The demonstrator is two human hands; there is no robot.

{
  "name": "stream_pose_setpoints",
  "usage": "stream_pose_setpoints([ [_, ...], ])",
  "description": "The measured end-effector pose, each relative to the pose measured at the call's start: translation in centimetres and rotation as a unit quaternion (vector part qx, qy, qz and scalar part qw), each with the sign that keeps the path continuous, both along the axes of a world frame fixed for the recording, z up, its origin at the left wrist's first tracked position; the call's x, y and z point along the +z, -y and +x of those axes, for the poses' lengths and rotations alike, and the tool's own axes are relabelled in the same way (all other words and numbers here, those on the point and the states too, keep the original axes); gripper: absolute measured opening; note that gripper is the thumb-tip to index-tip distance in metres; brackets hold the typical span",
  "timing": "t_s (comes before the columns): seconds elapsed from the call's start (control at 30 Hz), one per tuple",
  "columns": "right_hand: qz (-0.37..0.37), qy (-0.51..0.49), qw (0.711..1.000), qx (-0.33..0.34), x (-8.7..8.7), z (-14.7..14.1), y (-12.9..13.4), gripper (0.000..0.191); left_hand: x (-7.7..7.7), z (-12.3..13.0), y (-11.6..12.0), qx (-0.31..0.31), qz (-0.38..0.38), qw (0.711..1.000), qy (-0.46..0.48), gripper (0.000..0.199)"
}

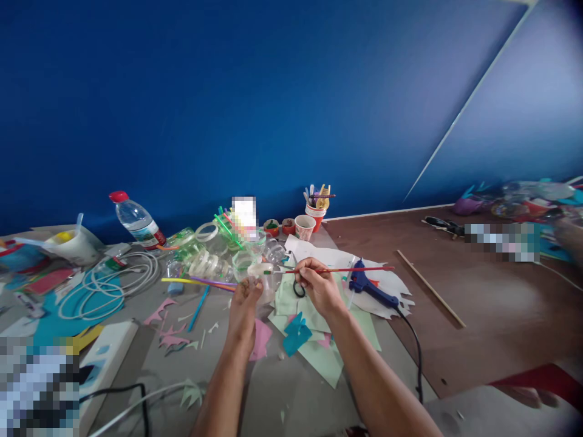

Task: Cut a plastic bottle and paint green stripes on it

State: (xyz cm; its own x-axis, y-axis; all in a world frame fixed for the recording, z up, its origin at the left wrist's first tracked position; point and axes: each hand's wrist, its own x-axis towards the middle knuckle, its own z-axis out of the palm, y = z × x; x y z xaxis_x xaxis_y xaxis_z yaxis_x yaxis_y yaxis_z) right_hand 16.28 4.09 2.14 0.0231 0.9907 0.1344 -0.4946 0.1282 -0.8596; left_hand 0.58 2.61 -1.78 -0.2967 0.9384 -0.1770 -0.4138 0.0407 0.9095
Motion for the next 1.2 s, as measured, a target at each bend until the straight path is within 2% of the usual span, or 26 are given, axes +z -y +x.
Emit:
stream_pose_setpoints([
  [0.5, -0.013, -0.017, 1.0, 0.001, 0.0, 1.3, -0.8, 0.005, 2.3, 0.0, 1.1, -0.065, 0.01, 0.997, 0.039, 0.032],
  [0.77, -0.014, -0.037, 0.999, 0.025, -0.3, 1.9, -1.0, 0.006, 2.5, -0.1, 1.4, -0.115, 0.011, 0.986, 0.125, 0.029],
  [0.93, -0.007, -0.057, 0.998, 0.035, -0.4, 2.2, -1.1, 0.006, 2.8, -0.2, 1.5, -0.118, -0.027, 0.977, 0.178, 0.022],
  [1.2, -0.021, -0.078, 0.995, 0.05, -0.3, 2.3, -1.1, 0.007, 2.5, -0.9, 1.7, -0.142, -0.066, 0.962, 0.224, 0.025],
])
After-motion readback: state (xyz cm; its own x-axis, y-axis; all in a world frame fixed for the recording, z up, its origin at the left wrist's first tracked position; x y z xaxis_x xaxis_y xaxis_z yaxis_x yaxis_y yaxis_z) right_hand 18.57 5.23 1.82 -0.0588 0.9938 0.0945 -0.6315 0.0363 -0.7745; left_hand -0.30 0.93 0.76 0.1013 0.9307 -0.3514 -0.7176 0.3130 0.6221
